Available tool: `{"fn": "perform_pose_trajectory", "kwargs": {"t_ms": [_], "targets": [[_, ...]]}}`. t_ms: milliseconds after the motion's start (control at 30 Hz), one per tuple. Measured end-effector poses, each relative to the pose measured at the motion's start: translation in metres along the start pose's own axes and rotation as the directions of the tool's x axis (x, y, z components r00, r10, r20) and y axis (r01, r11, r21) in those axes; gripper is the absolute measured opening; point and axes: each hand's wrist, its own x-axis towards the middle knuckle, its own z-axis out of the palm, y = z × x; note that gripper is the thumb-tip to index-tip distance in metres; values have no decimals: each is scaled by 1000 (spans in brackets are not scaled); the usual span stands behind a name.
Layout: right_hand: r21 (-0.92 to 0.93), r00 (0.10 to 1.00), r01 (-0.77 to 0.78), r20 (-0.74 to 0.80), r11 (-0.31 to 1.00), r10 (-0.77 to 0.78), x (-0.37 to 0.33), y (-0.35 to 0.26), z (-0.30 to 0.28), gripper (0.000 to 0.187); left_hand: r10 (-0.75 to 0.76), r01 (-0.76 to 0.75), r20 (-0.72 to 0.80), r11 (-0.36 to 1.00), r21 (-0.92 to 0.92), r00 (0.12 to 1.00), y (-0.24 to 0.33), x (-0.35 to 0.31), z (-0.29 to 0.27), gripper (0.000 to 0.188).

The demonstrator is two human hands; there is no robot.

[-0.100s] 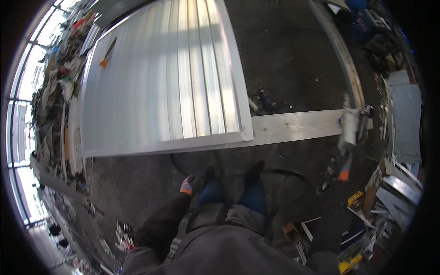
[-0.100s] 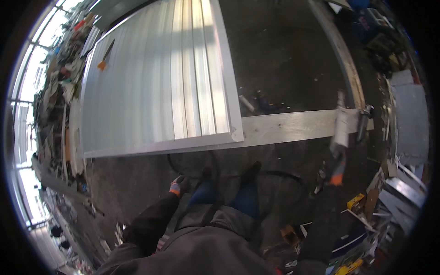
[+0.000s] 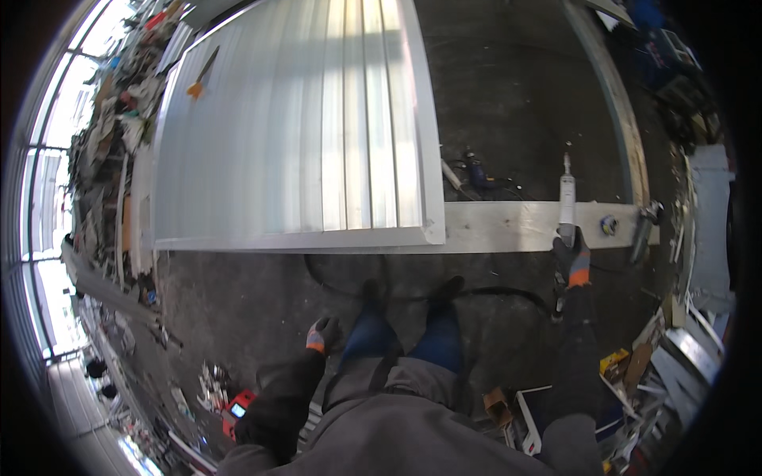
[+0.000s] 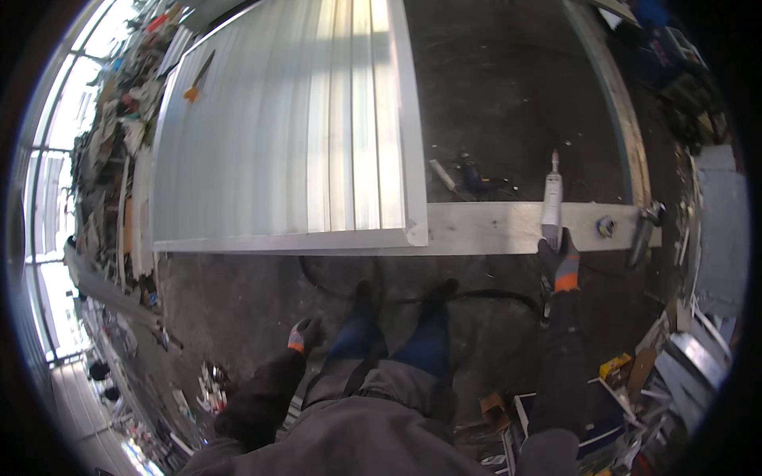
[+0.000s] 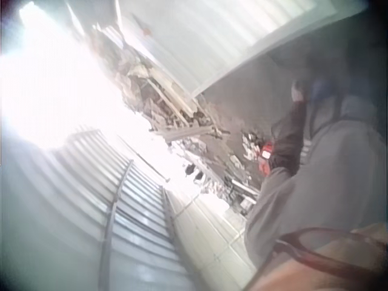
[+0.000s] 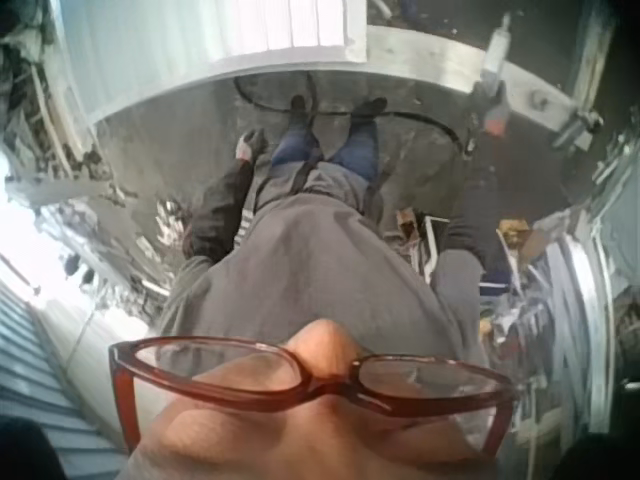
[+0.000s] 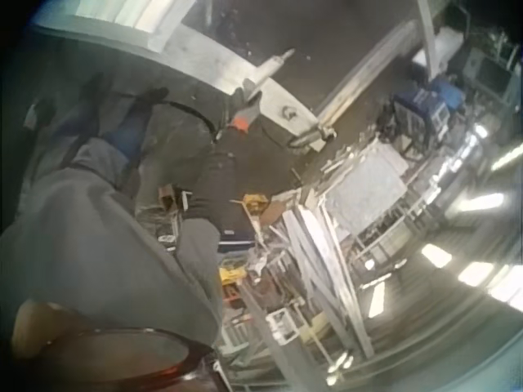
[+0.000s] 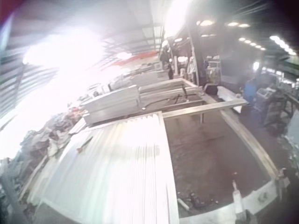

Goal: The person assembles a large metal frame by drilling holes, grinding edges, and using a hammer to fit components. They handle a metal sheet, drill, angle grinder, and hammer to complete the assembly.

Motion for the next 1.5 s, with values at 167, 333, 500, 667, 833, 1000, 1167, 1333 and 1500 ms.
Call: {"fn": "perform_pose_trajectory", "kwargs": {"t_ms": [167, 333, 500, 667, 833, 1000, 1167, 1333, 1500], "targets": [[869, 949, -288, 203, 403, 240, 105, 84, 87, 24, -186, 172, -275, 982, -72, 943, -61, -76, 13, 19], [-582, 939, 328, 112, 744, -326, 98, 84, 95, 83, -218, 235, -312, 972, 18, 925, -83, -82, 33, 22], [-662, 988, 139, 37, 737, -153, 70, 27, 96, 73, -55, 78, -161, 987, 144, 985, -46, -54, 46, 21], [-672, 931, 22, -256, 741, -259, -10, 36, 82, 75, 389, -391, 82, 920, 12, 918, 80, -45, 93, 19], [-418, 895, -176, -446, 891, -33, -180, 149, 99, 49, 928, -999, 372, 10, 52, 29, 259, -109, 53, 27], [933, 751, -174, -80, 314, 655, -300, 220, 156, 30, 869, -891, 201, -427, -153, -451, 358, -170, 14, 29], [606, 871, -362, -51, 709, 489, -325, 203, 180, 22, 834, -842, 117, -528, -113, -538, 366, -197, 1, 32], [397, 666, -743, 356, 540, 655, -218, 227, 128, 66, 835, -844, 131, -537, -15, -534, 365, -199, 36, 35], [7, 895, -399, 221, 917, 387, -92, 201, 107, 76, 890, -885, 131, -452, 112, -438, 354, -211, 102, 38]]}}
